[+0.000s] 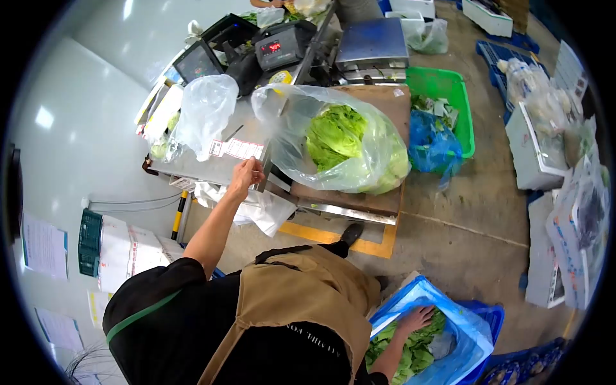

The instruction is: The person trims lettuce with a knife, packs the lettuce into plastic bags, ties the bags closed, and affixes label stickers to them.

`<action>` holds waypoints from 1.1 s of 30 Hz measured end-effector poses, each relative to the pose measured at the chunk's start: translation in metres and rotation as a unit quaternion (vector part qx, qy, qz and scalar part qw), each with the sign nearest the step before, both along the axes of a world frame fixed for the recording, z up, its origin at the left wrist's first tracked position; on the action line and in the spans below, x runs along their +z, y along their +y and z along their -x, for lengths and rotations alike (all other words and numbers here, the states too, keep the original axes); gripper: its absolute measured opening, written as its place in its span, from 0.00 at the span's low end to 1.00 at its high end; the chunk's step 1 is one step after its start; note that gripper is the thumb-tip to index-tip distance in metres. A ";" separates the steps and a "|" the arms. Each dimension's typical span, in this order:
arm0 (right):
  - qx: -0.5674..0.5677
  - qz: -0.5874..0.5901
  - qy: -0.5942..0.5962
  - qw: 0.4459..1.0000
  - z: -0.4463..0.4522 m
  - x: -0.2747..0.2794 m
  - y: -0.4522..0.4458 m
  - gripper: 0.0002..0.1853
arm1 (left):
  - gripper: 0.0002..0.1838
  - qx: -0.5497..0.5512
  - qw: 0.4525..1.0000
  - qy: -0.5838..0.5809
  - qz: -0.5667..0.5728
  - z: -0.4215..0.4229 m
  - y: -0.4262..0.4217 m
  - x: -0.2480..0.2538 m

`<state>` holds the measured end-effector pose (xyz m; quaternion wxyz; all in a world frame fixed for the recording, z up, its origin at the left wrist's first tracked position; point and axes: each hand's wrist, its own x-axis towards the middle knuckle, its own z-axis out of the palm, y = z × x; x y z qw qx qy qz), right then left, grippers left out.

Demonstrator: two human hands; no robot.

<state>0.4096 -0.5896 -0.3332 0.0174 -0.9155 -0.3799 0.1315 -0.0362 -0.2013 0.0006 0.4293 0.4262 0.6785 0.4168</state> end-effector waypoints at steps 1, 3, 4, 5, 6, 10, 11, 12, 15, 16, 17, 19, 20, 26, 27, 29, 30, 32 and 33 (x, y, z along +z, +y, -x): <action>-0.013 -0.058 0.002 0.998 -0.002 0.019 -0.005 0.39 | 0.19 0.001 1.000 0.014 0.003 0.001 0.000 -0.001; -0.059 -0.092 0.051 0.993 -0.010 0.065 -0.022 0.48 | 0.21 -0.042 0.996 0.076 0.009 -0.017 -0.005 0.008; -0.066 -0.117 0.006 0.991 -0.012 0.048 -0.038 0.49 | 0.19 -0.076 0.994 0.084 0.001 -0.001 0.005 -0.008; -0.028 -0.208 -0.005 0.978 -0.022 0.051 -0.050 0.46 | 0.18 -0.109 0.990 0.091 -0.008 0.015 0.016 -0.024; -0.034 -0.253 0.045 0.966 -0.032 0.071 -0.062 0.42 | 0.15 -0.151 0.987 0.058 -0.004 -0.006 0.008 -0.010; -0.244 -0.406 0.152 0.867 -0.053 0.137 -0.093 0.36 | 0.10 -0.115 0.993 -0.007 -0.035 0.021 0.044 -0.035; -0.295 -0.450 0.179 0.824 -0.052 0.155 -0.107 0.36 | 0.14 -0.067 0.996 -0.059 -0.002 0.027 0.053 -0.032; -0.334 -0.497 0.208 0.773 -0.051 0.172 -0.117 0.36 | 0.17 -0.050 0.995 -0.082 -0.006 0.033 0.062 -0.034; -0.422 -0.612 0.251 0.620 -0.037 0.213 -0.124 0.36 | 0.18 -0.012 0.997 -0.053 -0.051 0.041 0.105 -0.039; -0.440 -0.647 0.260 0.566 -0.032 0.221 -0.127 0.37 | 0.22 0.001 0.996 -0.016 -0.090 0.035 0.108 -0.036; -0.439 -0.665 0.263 0.543 -0.028 0.225 -0.131 0.37 | 0.24 0.023 0.993 0.003 -0.113 0.029 0.113 -0.030; -0.412 -0.718 0.272 0.491 -0.020 0.239 -0.128 0.37 | 0.28 0.034 0.986 0.052 -0.157 0.008 0.115 -0.008; -0.396 -0.742 0.280 0.463 -0.016 0.243 -0.126 0.37 | 0.30 0.024 0.980 0.081 -0.179 -0.013 0.105 0.009; -0.381 -0.773 0.391 0.322 -0.003 0.262 -0.060 0.30 | 0.31 -0.064 0.940 0.233 -0.240 -0.014 0.160 0.005; -0.379 -0.767 0.421 0.300 -0.001 0.266 -0.039 0.29 | 0.29 -0.115 0.940 0.228 -0.227 -0.045 0.132 0.034; -0.361 -0.748 0.487 0.272 0.003 0.278 0.010 0.23 | 0.27 -0.117 0.905 0.276 -0.301 -0.064 0.118 0.048; -0.337 -0.740 0.520 0.263 0.006 0.284 0.035 0.23 | 0.23 -0.120 0.927 0.218 -0.280 -0.072 0.111 0.058; -0.286 -0.713 0.594 0.236 0.016 0.292 0.092 0.22 | 0.17 -0.116 0.950 0.166 -0.239 -0.059 0.128 0.050; -0.272 -0.691 0.632 0.222 0.029 0.314 0.126 0.22 | 0.16 -0.129 0.950 0.080 -0.271 -0.068 0.116 0.065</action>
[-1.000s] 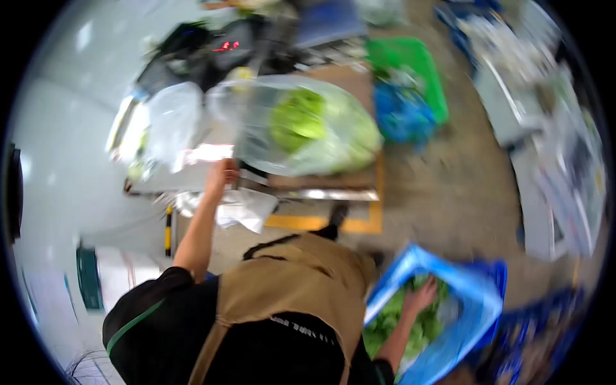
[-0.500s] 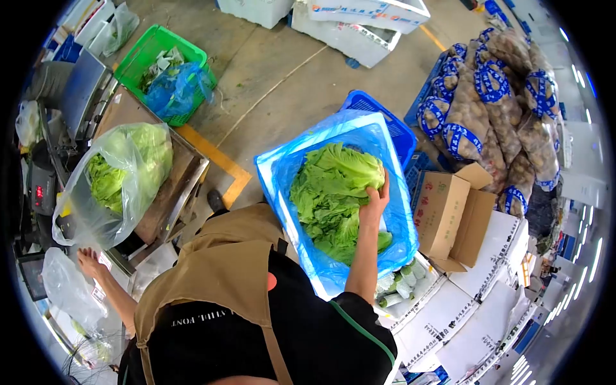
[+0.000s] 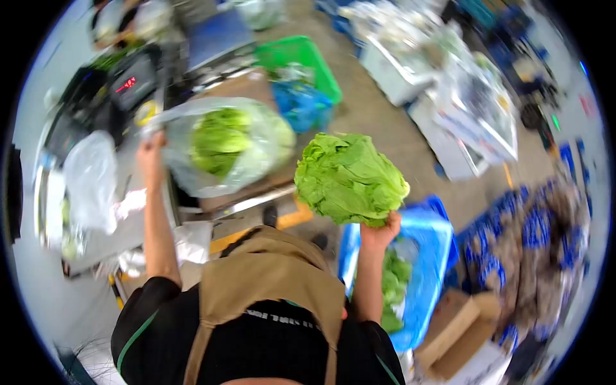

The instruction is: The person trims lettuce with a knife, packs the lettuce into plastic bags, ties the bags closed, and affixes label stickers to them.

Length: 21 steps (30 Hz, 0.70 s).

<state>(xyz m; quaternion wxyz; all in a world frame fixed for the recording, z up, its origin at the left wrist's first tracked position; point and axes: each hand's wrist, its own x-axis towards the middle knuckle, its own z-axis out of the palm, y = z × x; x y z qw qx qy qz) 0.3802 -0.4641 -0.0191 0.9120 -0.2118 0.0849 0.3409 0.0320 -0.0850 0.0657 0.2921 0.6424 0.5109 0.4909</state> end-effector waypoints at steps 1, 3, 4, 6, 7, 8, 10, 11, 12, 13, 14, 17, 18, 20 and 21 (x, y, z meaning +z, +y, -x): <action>0.047 -0.014 -0.024 0.999 0.010 0.005 0.029 0.23 | 0.15 -0.061 0.994 -0.065 0.056 0.009 0.008 -0.005; 0.144 -0.032 -0.010 0.989 0.045 0.041 0.087 0.23 | 0.13 -0.081 0.973 -0.151 0.153 0.011 0.009 -0.006; 0.185 -0.033 -0.003 0.982 0.064 0.046 0.113 0.24 | 0.13 -0.110 0.956 -0.188 0.199 0.014 0.007 -0.001; 0.251 -0.029 0.005 0.968 0.101 0.056 0.160 0.25 | 0.13 -0.157 0.911 -0.265 0.275 0.018 0.005 0.008; 0.277 -0.004 0.041 0.960 0.121 0.061 0.182 0.25 | 0.14 -0.174 0.887 -0.301 0.306 0.019 0.002 0.012; 0.299 0.021 0.075 0.951 0.141 0.066 0.202 0.25 | 0.13 -0.173 0.871 -0.323 0.326 0.024 0.002 0.016; 0.323 0.054 0.120 0.937 0.170 0.062 0.231 0.24 | 0.13 -0.185 0.853 -0.348 0.341 0.038 0.003 0.016; 0.328 0.061 0.131 0.934 0.181 0.042 0.245 0.24 | 0.13 -0.184 0.846 -0.361 0.346 0.044 0.005 0.017; 0.332 0.070 0.142 0.930 0.190 0.021 0.258 0.24 | 0.13 -0.174 0.844 -0.368 0.349 0.051 0.010 0.017; 0.330 0.059 0.133 0.933 0.198 0.000 0.269 0.24 | 0.13 -0.163 0.842 -0.374 0.354 0.057 0.014 0.018; 0.328 0.048 0.124 0.935 0.205 -0.021 0.280 0.24 | 0.13 -0.151 0.839 -0.380 0.359 0.063 0.018 0.018; 0.354 0.112 -0.007 0.928 0.221 -0.076 0.297 0.31 | 0.13 -0.158 0.833 -0.393 0.356 0.070 0.029 0.018; 0.373 0.183 -0.134 0.899 0.226 -0.084 0.296 0.34 | 0.12 -0.169 0.825 -0.401 0.360 0.071 0.031 0.020; 0.457 0.266 -0.389 0.754 0.226 -0.097 0.291 0.44 | 0.12 -0.178 0.823 -0.393 0.371 0.069 0.033 0.026; 0.432 0.293 -0.482 0.704 0.230 -0.087 0.287 0.44 | 0.12 -0.183 0.821 -0.388 0.377 0.067 0.034 0.031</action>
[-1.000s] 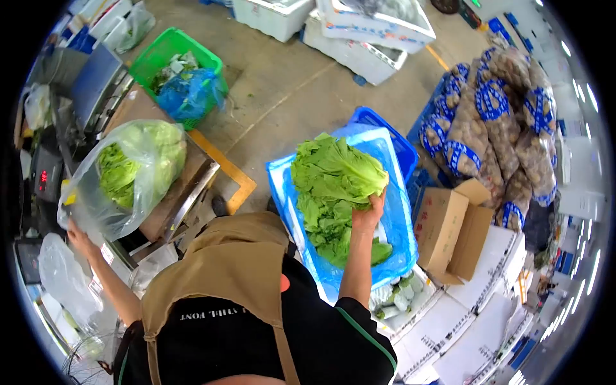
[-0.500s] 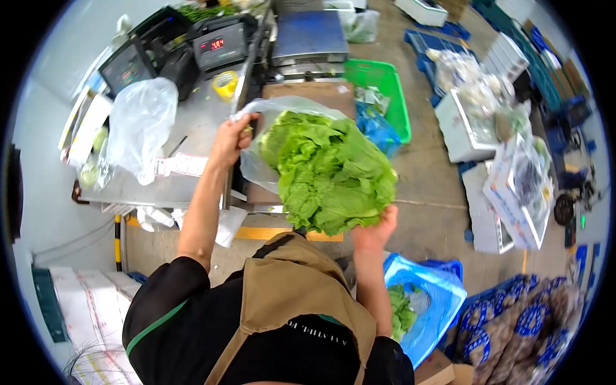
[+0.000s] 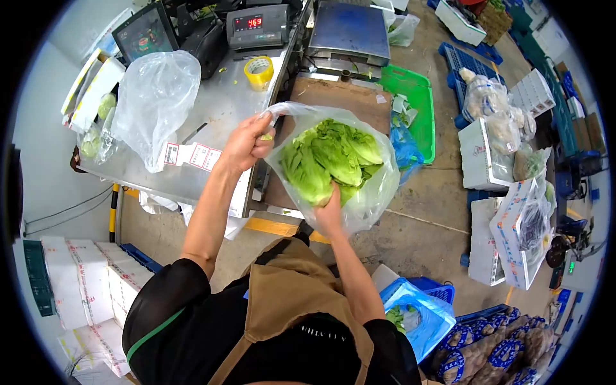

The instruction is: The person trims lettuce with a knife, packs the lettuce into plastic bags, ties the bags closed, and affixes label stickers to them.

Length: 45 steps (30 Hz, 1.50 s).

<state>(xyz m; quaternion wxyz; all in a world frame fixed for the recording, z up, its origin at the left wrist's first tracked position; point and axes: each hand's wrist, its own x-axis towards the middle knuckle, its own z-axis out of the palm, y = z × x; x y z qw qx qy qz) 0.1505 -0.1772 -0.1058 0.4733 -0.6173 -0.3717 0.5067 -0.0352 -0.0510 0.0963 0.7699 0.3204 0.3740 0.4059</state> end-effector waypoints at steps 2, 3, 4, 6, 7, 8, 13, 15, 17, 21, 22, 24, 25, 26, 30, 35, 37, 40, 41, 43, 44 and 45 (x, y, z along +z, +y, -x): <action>0.037 -0.031 -0.216 0.975 0.011 0.011 -0.011 0.44 | 0.12 -0.010 1.000 -0.002 -0.001 0.000 0.002 0.003; 0.007 -0.017 -0.183 0.983 0.013 0.001 -0.014 0.44 | 0.13 -0.015 1.000 -0.010 0.000 0.001 0.003 0.003; -0.004 -0.018 -0.257 0.966 0.016 0.017 -0.015 0.43 | 0.13 -0.018 1.000 -0.018 0.001 0.001 0.004 0.004; -0.023 -0.024 -0.400 0.916 0.018 0.053 -0.016 0.40 | 0.13 -0.028 0.999 -0.015 0.005 -0.002 0.005 0.007; 0.024 -0.063 -0.447 0.892 0.017 0.062 -0.012 0.39 | 0.13 -0.032 0.999 -0.012 0.007 -0.004 0.007 0.009; 0.072 -0.103 -0.489 0.863 0.016 0.068 -0.006 0.38 | 0.13 -0.038 0.999 -0.020 0.008 -0.006 0.008 0.010; 0.137 -0.102 -0.599 0.783 0.015 0.024 0.035 0.35 | 0.14 -0.066 0.997 -0.049 0.003 -0.013 0.011 0.014; 0.144 -0.089 -0.626 0.761 -0.012 -0.012 0.045 0.36 | 0.14 -0.064 0.996 -0.061 0.008 -0.010 0.014 0.009; 0.146 -0.094 -0.622 0.763 -0.016 -0.020 0.056 0.36 | 0.15 -0.059 0.997 -0.055 0.012 -0.002 0.024 0.001; 0.157 -0.080 -0.614 0.769 -0.016 -0.014 0.060 0.37 | 0.15 -0.017 1.000 -0.014 -0.009 -0.011 0.020 0.010; 0.162 -0.068 -0.614 0.769 -0.016 -0.010 0.060 0.38 | 0.15 -0.002 1.000 0.000 -0.017 -0.015 0.016 0.012; 0.183 -0.063 -0.600 0.776 -0.017 0.002 0.050 0.39 | 0.15 -0.009 0.999 0.021 -0.049 -0.019 0.008 0.015; 0.193 -0.064 -0.591 0.781 -0.014 0.009 0.046 0.40 | 0.15 -0.006 0.997 0.036 -0.061 -0.021 0.005 0.010; 0.194 -0.068 -0.578 0.790 -0.012 0.013 0.042 0.41 | 0.15 -0.001 0.996 0.053 -0.074 -0.022 0.003 0.005; 0.206 -0.117 -0.505 0.830 -0.014 0.032 0.022 0.40 | 0.11 0.006 0.979 0.154 -0.137 -0.027 -0.010 -0.004; 0.193 -0.262 -0.304 0.895 -0.042 0.079 -0.025 0.25 | 0.21 0.005 0.942 0.272 -0.199 -0.029 -0.025 -0.007; 0.101 -0.293 -0.309 0.899 -0.058 0.112 -0.059 0.16 | 0.25 0.024 0.911 0.340 -0.233 -0.030 -0.032 -0.001; -0.051 -0.226 -0.315 0.920 -0.097 0.113 -0.118 0.13 | 0.31 0.073 0.850 0.447 -0.270 -0.028 -0.040 0.006; -0.104 -0.206 -0.304 0.924 -0.116 0.094 -0.139 0.11 | 0.33 0.096 0.830 0.470 -0.284 -0.029 -0.044 0.006; -0.226 -0.121 -0.194 0.947 -0.143 0.067 -0.180 0.10 | 0.37 0.105 0.825 0.481 -0.279 -0.024 -0.045 0.001; -0.283 -0.089 -0.151 0.943 -0.157 0.051 -0.201 0.11 | 0.38 0.106 0.829 0.479 -0.269 -0.023 -0.047 0.002; -0.339 -0.057 -0.108 0.933 -0.170 0.037 -0.222 0.11 | 0.39 0.107 0.834 0.476 -0.258 -0.023 -0.049 0.002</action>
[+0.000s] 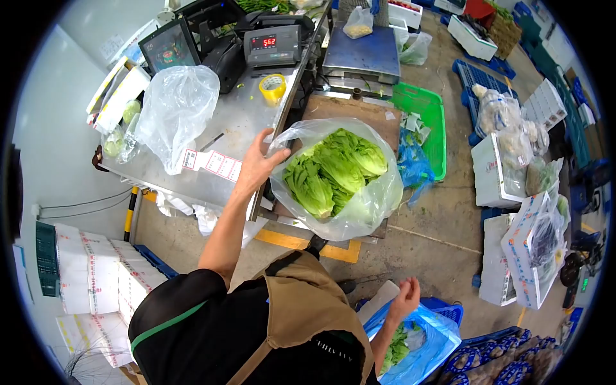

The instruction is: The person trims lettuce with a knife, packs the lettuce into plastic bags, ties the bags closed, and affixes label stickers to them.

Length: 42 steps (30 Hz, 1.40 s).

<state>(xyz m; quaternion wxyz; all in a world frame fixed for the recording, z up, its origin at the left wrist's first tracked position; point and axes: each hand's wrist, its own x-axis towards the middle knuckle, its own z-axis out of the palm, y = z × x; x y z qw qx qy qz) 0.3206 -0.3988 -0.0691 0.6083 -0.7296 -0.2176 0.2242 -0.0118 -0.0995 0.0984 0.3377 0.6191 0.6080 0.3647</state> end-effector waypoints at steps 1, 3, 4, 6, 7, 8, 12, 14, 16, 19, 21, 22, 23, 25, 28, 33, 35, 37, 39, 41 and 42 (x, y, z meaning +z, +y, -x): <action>-0.021 0.031 0.005 0.999 -0.012 -0.008 -0.020 0.12 | 0.39 0.005 1.000 -0.006 0.009 0.001 -0.001 0.000; -0.063 0.094 0.017 0.993 -0.030 -0.022 -0.059 0.14 | 0.42 0.016 1.000 -0.007 -0.008 0.003 -0.004 -0.006; -0.088 0.105 0.013 0.991 -0.036 -0.028 -0.075 0.14 | 0.42 0.032 0.999 0.001 -0.016 0.002 -0.005 -0.009; -0.140 0.127 0.009 0.982 -0.043 -0.045 -0.107 0.15 | 0.43 0.050 0.998 0.016 -0.026 0.001 -0.008 -0.009; -0.147 0.129 -0.008 0.981 -0.049 -0.064 -0.126 0.15 | 0.43 0.057 0.998 0.014 -0.038 0.001 -0.008 -0.008; -0.161 0.134 -0.025 0.978 -0.056 -0.089 -0.147 0.15 | 0.43 0.057 0.997 0.011 -0.047 0.002 -0.007 -0.011; -0.216 0.213 0.005 0.953 -0.060 -0.154 -0.229 0.16 | 0.32 0.028 0.985 0.095 -0.140 0.020 0.016 -0.057; -0.271 0.224 -0.092 0.932 -0.041 -0.201 -0.279 0.16 | 0.27 -0.006 0.991 0.096 -0.088 0.049 0.039 -0.075; -0.318 0.313 -0.059 0.893 -0.016 -0.179 -0.301 0.17 | 0.34 -0.020 0.950 0.243 -0.193 0.068 0.064 -0.093; -0.410 0.366 -0.010 0.836 0.010 -0.166 -0.333 0.15 | 0.45 0.023 0.977 0.197 -0.083 -0.010 -0.008 -0.036; -0.444 0.415 0.009 0.794 0.031 -0.164 -0.358 0.14 | 0.40 0.018 0.982 0.169 -0.083 -0.014 -0.005 -0.045; -0.454 0.416 0.022 0.788 0.040 -0.163 -0.365 0.14 | 0.37 0.009 0.987 0.146 -0.062 -0.011 0.000 -0.049; -0.460 0.414 0.035 0.785 0.047 -0.166 -0.372 0.14 | 0.34 0.004 0.992 0.123 -0.043 -0.008 0.006 -0.052; -0.440 0.436 0.072 0.781 0.065 -0.180 -0.387 0.14 | 0.28 0.003 0.994 0.102 -0.029 0.006 0.024 -0.060; -0.425 0.466 0.067 0.773 0.080 -0.201 -0.404 0.14 | 0.21 0.008 0.993 0.107 -0.039 0.028 0.067 -0.071; -0.441 0.451 -0.069 0.772 0.033 -0.218 -0.412 0.19 | 0.17 0.005 0.990 0.127 -0.059 0.007 0.044 -0.063; -0.397 0.472 0.000 0.787 -0.005 -0.229 -0.420 0.27 | 0.16 0.017 0.993 0.112 -0.036 0.020 0.055 -0.068; -0.373 0.516 0.049 0.769 -0.043 -0.235 -0.416 0.31 | 0.14 0.033 0.997 0.070 0.016 0.028 0.059 -0.071; -0.322 0.533 0.237 0.745 -0.080 -0.224 -0.411 0.37 | 0.12 0.046 0.995 0.000 0.093 0.034 0.059 -0.068; -0.291 0.545 0.335 0.711 -0.104 -0.217 -0.402 0.39 | 0.09 0.088 0.991 -0.020 0.102 0.049 0.074 -0.080; -0.276 0.529 0.389 0.702 -0.111 -0.221 -0.398 0.42 | 0.08 0.089 0.990 -0.032 0.104 0.051 0.073 -0.081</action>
